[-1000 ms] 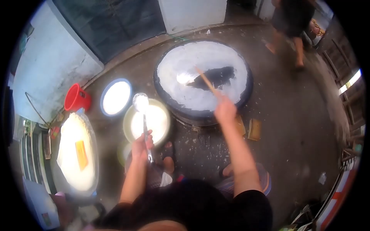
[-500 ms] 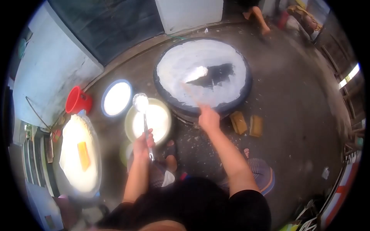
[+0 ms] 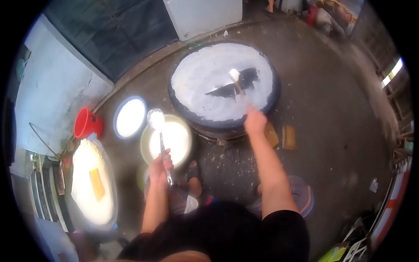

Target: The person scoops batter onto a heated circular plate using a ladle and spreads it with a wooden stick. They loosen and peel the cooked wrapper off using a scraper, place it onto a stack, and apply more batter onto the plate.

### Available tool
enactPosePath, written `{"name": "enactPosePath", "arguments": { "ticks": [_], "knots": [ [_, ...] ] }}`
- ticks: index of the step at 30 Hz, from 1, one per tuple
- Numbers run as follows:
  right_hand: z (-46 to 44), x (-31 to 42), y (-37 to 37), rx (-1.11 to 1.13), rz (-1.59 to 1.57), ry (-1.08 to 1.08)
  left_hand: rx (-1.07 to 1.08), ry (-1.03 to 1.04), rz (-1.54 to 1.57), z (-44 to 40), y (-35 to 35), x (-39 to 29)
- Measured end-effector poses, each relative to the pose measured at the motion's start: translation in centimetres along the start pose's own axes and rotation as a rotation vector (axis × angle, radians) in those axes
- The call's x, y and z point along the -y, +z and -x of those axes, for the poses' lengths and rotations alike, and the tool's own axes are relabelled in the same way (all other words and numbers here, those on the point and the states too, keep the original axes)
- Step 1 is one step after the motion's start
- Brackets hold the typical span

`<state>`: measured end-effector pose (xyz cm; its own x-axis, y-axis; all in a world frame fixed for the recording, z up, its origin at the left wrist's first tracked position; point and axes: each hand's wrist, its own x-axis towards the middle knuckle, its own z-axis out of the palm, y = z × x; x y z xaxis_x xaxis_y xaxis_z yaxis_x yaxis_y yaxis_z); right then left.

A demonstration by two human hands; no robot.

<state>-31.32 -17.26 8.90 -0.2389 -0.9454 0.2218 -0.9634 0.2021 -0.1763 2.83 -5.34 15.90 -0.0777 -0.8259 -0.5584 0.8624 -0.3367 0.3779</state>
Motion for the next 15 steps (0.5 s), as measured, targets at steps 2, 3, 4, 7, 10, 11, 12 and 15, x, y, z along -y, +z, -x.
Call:
{"name": "enactPosePath", "arguments": {
  "ticks": [2,3,4,7,10,11,12,15],
  "knots": [
    [-0.7,-0.3,-1.6,0.018,-0.056,0.07,-0.004,-0.013,-0.028,0.0,0.1,-0.1],
    [-0.7,-0.1,-2.0,0.008,-0.194,0.143,0.001,-0.017,-0.03,-0.1,0.2,0.0],
    [-0.5,0.5,-3.0,-0.003,-0.332,0.216,-0.008,-0.018,-0.021,-0.2,0.1,0.0],
    [3.4,2.2,-2.4,-0.001,-0.392,0.065,-0.015,-0.009,-0.029,-0.3,0.5,0.1],
    [3.8,1.1,-0.7,-0.023,-0.267,-0.122,-0.014,-0.006,-0.05,-0.3,0.5,0.2],
    [3.1,0.0,-0.1,-0.028,-0.123,-0.14,-0.006,-0.008,-0.054,-0.2,0.4,0.2],
    [1.7,-1.5,0.3,-0.068,-0.023,-0.065,-0.01,-0.01,-0.06,-0.1,0.4,0.2],
    [-1.0,-4.0,-1.9,-0.015,0.036,0.067,-0.016,-0.029,-0.038,-0.2,0.7,0.3]
  ]
}}
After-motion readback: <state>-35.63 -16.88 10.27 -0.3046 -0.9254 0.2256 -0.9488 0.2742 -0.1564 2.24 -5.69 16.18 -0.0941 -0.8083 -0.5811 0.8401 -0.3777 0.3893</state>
